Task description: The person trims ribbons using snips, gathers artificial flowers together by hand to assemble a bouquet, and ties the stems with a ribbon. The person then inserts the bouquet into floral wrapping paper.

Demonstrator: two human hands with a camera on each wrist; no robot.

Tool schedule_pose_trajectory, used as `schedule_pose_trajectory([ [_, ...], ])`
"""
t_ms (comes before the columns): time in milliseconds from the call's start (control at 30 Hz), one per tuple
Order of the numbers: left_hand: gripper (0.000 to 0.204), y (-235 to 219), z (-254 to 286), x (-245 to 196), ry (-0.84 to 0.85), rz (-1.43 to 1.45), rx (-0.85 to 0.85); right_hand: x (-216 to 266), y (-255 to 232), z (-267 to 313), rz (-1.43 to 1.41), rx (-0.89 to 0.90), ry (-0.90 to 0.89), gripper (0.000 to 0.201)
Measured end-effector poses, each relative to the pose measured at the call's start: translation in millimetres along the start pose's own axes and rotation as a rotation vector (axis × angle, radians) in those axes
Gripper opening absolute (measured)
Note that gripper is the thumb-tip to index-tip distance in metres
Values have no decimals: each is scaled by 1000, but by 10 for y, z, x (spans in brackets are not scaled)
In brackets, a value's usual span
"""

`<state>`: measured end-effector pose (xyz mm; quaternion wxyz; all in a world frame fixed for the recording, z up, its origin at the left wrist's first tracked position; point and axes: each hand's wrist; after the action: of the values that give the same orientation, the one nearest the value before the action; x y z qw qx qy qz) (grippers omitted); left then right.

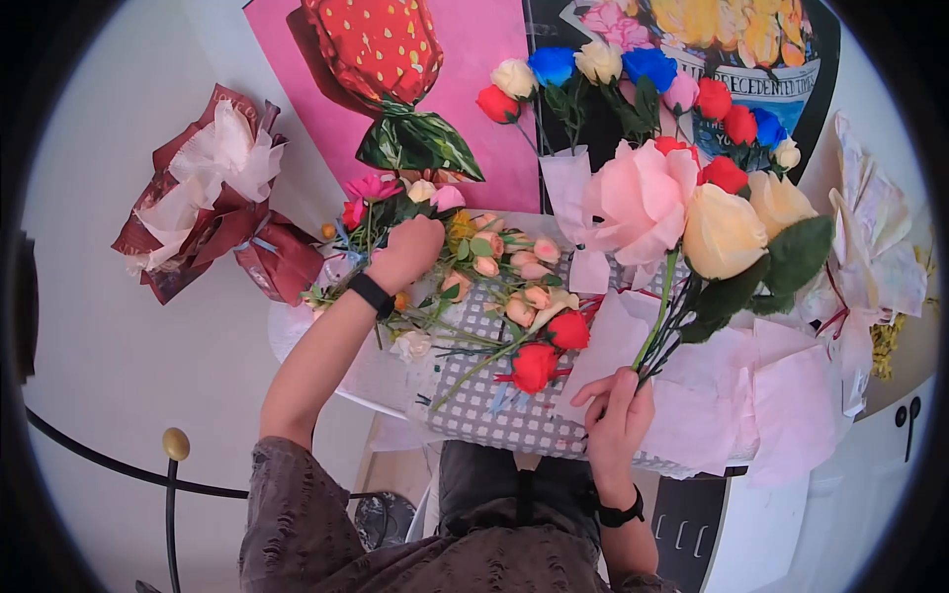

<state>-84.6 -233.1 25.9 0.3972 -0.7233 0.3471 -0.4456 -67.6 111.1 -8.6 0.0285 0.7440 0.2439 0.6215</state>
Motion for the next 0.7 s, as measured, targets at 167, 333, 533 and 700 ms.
schedule_pose_trajectory([
  [167,17,204,-163,29,-6,-39,158,15,-12,4,12,-2,2,31],
  [333,24,239,-218,271,147,147,250,19,41,1,-14,8,66,32],
  [533,31,434,-380,373,-162,688,597,-85,12,18,-21,83,21,36],
  [700,23,439,-237,188,-65,186,251,-90,5,66,-4,163,-26,35],
])
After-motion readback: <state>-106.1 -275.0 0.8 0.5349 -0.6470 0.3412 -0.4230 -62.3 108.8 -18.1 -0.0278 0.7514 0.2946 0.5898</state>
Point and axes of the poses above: each hand's wrist, its own z-axis away from the middle knuckle, its own y-axis out of the palm, x = y × z, and after that the axes turned 8 degrees about -z, right-handed
